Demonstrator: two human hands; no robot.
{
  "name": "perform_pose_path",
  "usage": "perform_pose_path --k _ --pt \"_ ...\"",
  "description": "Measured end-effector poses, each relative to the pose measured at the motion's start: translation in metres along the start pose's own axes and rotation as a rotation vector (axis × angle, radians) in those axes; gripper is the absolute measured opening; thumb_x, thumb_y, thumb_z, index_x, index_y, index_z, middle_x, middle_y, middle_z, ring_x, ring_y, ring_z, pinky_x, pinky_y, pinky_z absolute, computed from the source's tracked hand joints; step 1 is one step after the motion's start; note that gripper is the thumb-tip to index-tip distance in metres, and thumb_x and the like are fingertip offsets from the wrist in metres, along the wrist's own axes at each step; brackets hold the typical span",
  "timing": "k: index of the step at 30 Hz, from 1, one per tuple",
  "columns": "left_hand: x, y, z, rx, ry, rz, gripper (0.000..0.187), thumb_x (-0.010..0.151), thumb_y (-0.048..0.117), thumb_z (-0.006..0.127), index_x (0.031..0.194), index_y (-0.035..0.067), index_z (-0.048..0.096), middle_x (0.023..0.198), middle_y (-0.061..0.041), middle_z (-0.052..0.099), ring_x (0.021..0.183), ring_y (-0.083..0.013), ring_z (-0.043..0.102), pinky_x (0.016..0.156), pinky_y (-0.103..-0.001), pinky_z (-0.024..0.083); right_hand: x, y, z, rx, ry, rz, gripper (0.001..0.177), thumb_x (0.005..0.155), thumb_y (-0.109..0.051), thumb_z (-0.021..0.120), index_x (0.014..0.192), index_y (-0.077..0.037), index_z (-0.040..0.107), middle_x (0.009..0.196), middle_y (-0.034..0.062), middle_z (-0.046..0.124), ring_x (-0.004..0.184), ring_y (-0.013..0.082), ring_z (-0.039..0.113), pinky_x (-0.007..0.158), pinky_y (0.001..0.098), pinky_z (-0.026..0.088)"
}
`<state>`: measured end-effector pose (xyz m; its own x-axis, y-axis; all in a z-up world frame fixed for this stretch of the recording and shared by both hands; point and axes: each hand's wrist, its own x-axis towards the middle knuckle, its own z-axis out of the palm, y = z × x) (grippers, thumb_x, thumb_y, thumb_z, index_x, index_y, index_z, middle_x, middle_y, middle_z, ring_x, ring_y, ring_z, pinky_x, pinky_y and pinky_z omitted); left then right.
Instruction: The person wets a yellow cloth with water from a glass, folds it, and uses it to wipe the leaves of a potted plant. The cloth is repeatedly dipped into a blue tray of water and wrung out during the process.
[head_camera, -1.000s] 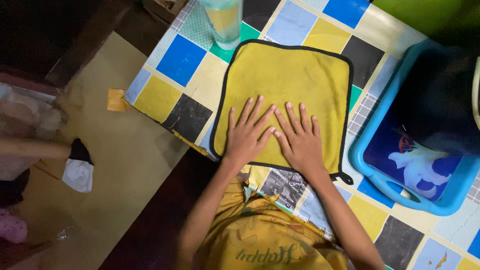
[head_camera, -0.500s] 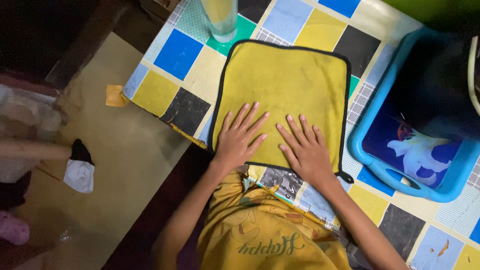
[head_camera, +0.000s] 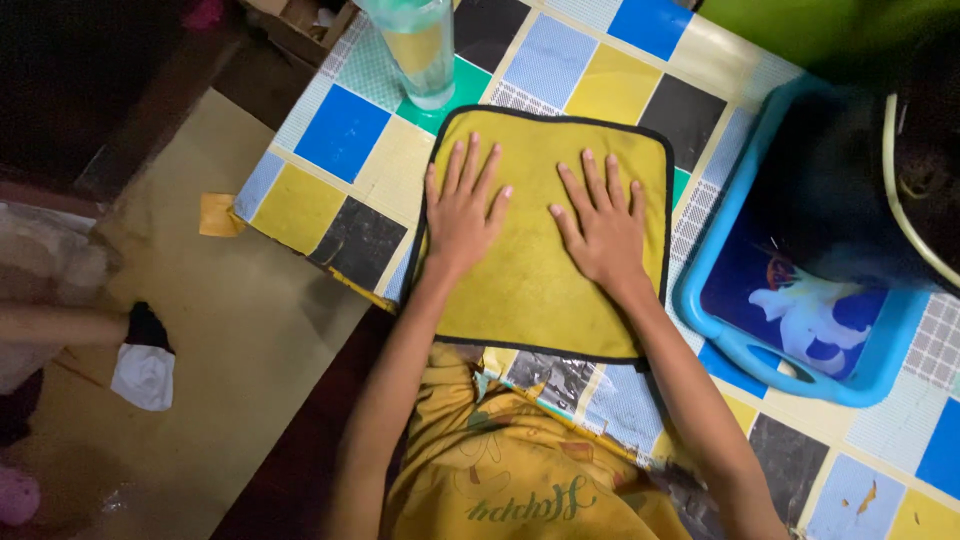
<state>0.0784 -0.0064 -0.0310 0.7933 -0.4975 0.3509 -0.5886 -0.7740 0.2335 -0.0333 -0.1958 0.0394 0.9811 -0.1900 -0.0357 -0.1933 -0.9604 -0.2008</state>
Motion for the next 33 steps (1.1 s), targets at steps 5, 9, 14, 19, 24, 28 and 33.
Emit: perform_pose_path --k 5,9,14,19,24,28,33 --pt "-0.004 0.002 -0.004 -0.112 -0.023 -0.032 0.056 0.113 0.052 0.036 0.165 0.034 0.028 0.174 0.002 0.014 0.161 -0.0194 0.012 0.125 -0.051 0.003 0.000 0.004 0.004 -0.001 -0.024 0.011 0.061 0.107 -0.060 0.027 0.164 -0.039 0.025 0.173 -0.0009 0.016 0.159 0.0289 0.011 0.124 0.0585 0.010" --pt "-0.006 0.002 -0.003 -0.082 -0.033 -0.030 0.056 0.113 0.053 0.037 0.165 0.035 0.027 0.174 0.002 0.011 0.161 -0.0183 0.008 0.126 -0.048 -0.001 -0.003 0.005 0.006 0.015 -0.007 0.008 0.060 0.108 -0.059 0.028 0.165 -0.039 0.024 0.174 -0.0026 0.014 0.159 0.0273 0.009 0.125 0.0562 0.008" --pt "-0.016 -0.003 -0.008 -0.142 -0.097 -0.020 0.057 0.113 0.052 0.036 0.166 0.033 0.025 0.174 0.000 0.010 0.161 -0.0212 0.007 0.126 -0.051 -0.001 -0.021 0.009 0.006 0.028 0.006 -0.006 0.059 0.109 -0.056 0.028 0.164 -0.038 0.025 0.173 -0.0026 0.015 0.159 0.0266 0.009 0.125 0.0543 0.009" --pt "-0.040 -0.001 -0.023 -0.102 -0.156 -0.006 0.059 0.111 0.052 0.037 0.165 0.032 0.026 0.174 -0.001 0.013 0.160 -0.0219 0.012 0.125 -0.051 0.004 -0.053 0.008 0.002 0.037 -0.023 0.005 0.060 0.109 -0.056 0.027 0.165 -0.037 0.023 0.174 -0.0037 0.012 0.159 0.0242 0.007 0.125 0.0506 0.007" --pt "-0.058 0.009 -0.052 -0.147 -0.246 -0.043 0.061 0.110 0.049 0.038 0.165 0.028 0.025 0.174 -0.004 0.014 0.160 -0.0244 0.013 0.124 -0.054 0.009 -0.078 0.007 0.005 0.033 -0.055 0.012 0.062 0.107 -0.056 0.029 0.165 -0.037 0.021 0.174 -0.0023 0.011 0.159 0.0240 0.006 0.124 0.0519 0.007" --pt "-0.032 0.013 -0.061 -0.297 -0.300 -0.107 0.066 0.110 0.052 0.036 0.167 0.022 0.020 0.174 -0.010 0.009 0.160 -0.0297 0.009 0.123 -0.060 0.008 -0.056 0.006 -0.025 0.100 -0.034 0.032 0.065 0.106 -0.053 0.037 0.165 -0.032 0.023 0.173 0.0056 0.015 0.158 0.0274 0.013 0.122 0.0574 0.016" --pt "0.018 0.013 -0.035 -0.082 -0.027 -0.013 0.059 0.108 0.045 0.048 0.162 0.024 0.035 0.169 -0.007 0.030 0.155 -0.0269 0.030 0.121 -0.055 0.027 0.003 0.015 -0.026 0.043 0.089 0.144 0.067 0.109 -0.057 0.033 0.167 -0.024 0.022 0.174 0.0067 0.010 0.159 0.0299 0.009 0.124 0.0587 0.014"
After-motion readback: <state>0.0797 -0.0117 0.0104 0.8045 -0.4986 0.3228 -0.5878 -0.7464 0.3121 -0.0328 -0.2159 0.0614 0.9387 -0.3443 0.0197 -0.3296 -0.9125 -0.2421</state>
